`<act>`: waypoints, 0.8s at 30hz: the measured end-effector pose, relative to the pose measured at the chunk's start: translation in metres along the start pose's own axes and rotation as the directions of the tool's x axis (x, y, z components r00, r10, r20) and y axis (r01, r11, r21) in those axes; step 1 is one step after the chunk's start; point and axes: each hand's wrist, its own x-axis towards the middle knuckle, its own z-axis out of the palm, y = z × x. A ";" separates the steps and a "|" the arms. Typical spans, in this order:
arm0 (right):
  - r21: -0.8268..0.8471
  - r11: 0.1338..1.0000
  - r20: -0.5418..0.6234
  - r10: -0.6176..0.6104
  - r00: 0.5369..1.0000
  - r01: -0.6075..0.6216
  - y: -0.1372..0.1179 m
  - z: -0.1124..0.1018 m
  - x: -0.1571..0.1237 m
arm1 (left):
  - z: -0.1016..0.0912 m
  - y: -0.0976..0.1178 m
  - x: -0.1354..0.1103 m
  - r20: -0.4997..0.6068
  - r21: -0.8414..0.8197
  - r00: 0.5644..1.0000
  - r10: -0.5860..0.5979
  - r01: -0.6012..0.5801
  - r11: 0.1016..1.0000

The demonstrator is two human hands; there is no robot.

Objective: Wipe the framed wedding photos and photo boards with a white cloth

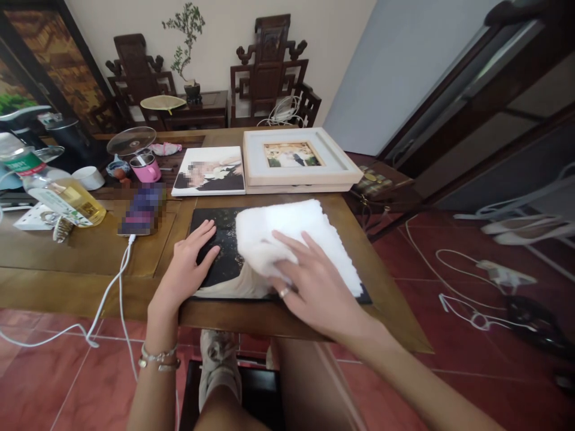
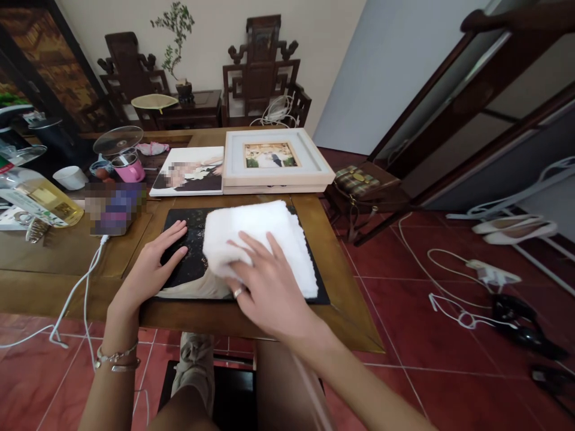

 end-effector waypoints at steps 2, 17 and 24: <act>0.052 0.998 -0.015 -0.046 0.999 0.046 -0.013 -0.004 -0.015 | 0.000 0.000 0.000 0.000 0.006 1.000 -0.001 0.001 1.000; 0.045 0.994 0.138 -0.108 0.984 0.103 0.040 0.002 0.047 | 0.000 -0.003 0.000 0.003 0.011 1.000 0.006 -0.006 1.000; -0.021 1.000 0.155 0.026 0.988 -0.023 0.044 0.005 0.081 | -0.002 -0.002 0.000 0.014 -0.002 1.000 0.012 -0.012 1.000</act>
